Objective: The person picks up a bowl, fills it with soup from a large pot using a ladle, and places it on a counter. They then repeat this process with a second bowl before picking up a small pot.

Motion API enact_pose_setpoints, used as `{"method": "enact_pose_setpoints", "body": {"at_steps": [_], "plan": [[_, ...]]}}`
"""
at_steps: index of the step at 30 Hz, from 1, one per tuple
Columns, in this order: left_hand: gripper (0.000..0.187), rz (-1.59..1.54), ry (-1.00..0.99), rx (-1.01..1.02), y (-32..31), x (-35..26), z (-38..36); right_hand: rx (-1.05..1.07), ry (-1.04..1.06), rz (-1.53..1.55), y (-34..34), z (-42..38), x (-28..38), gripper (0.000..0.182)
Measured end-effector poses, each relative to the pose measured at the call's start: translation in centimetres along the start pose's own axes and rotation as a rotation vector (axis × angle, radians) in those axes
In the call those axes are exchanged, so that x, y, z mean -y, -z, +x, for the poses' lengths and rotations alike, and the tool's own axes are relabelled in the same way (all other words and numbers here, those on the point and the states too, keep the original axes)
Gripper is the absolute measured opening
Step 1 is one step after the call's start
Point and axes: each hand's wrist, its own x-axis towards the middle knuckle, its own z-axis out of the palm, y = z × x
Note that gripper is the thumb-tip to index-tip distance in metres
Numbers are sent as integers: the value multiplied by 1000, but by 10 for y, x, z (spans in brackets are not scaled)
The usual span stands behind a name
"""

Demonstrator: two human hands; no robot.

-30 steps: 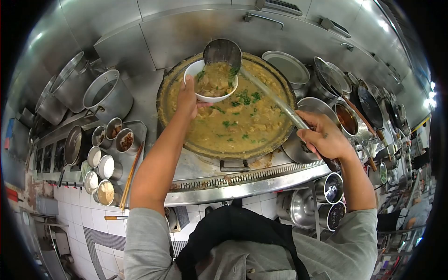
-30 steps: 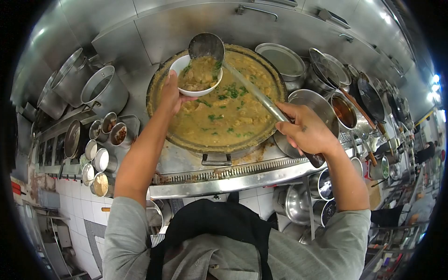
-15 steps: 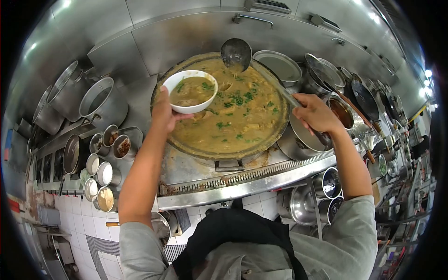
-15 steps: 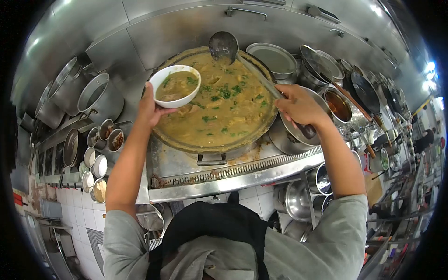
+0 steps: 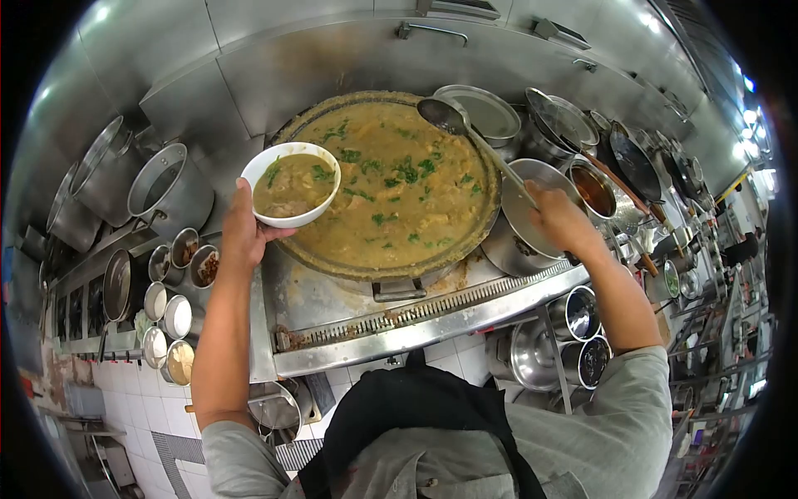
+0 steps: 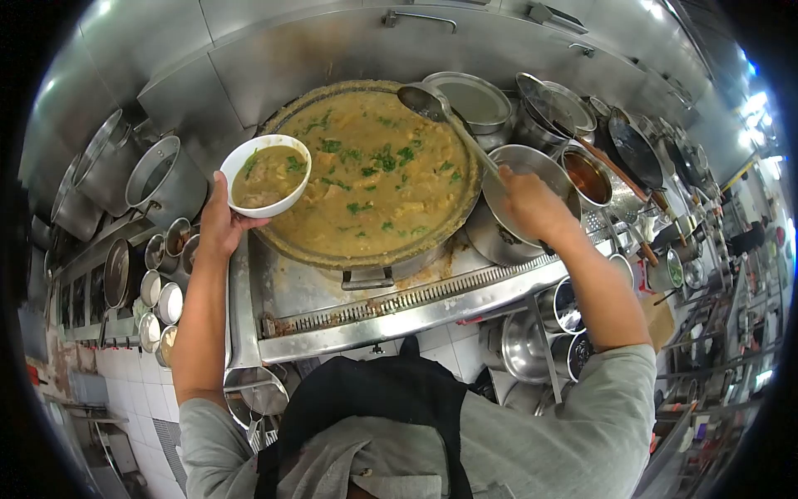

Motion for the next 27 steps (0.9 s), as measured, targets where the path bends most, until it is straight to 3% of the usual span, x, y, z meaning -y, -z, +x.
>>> {"method": "enact_pose_setpoints", "body": {"at_steps": [1,2,5,8,11,15,24,27], "plan": [[62,-7,6,-1,-2,0,0,44,-66,-2,-3,1,5,40],[62,-14,13,-2,-3,1,-1,-63,136,-1,-16,5,-2,30],[64,-23,29,2,-7,1,-2,343,-385,855,-5,8,-5,22],[64,-25,41,-8,-7,2,-3,292,-546,1294,9,3,-18,12],[65,-31,47,28,-4,4,1,215,-638,1510,20,-6,-17,8],[65,-38,41,35,-6,7,6,320,-622,1646,21,-5,-28,8],[65,-45,32,30,-5,14,8,244,-597,1443,23,6,-16,10],[68,-27,24,17,-7,12,6,240,-592,1516,13,17,-28,11]]}}
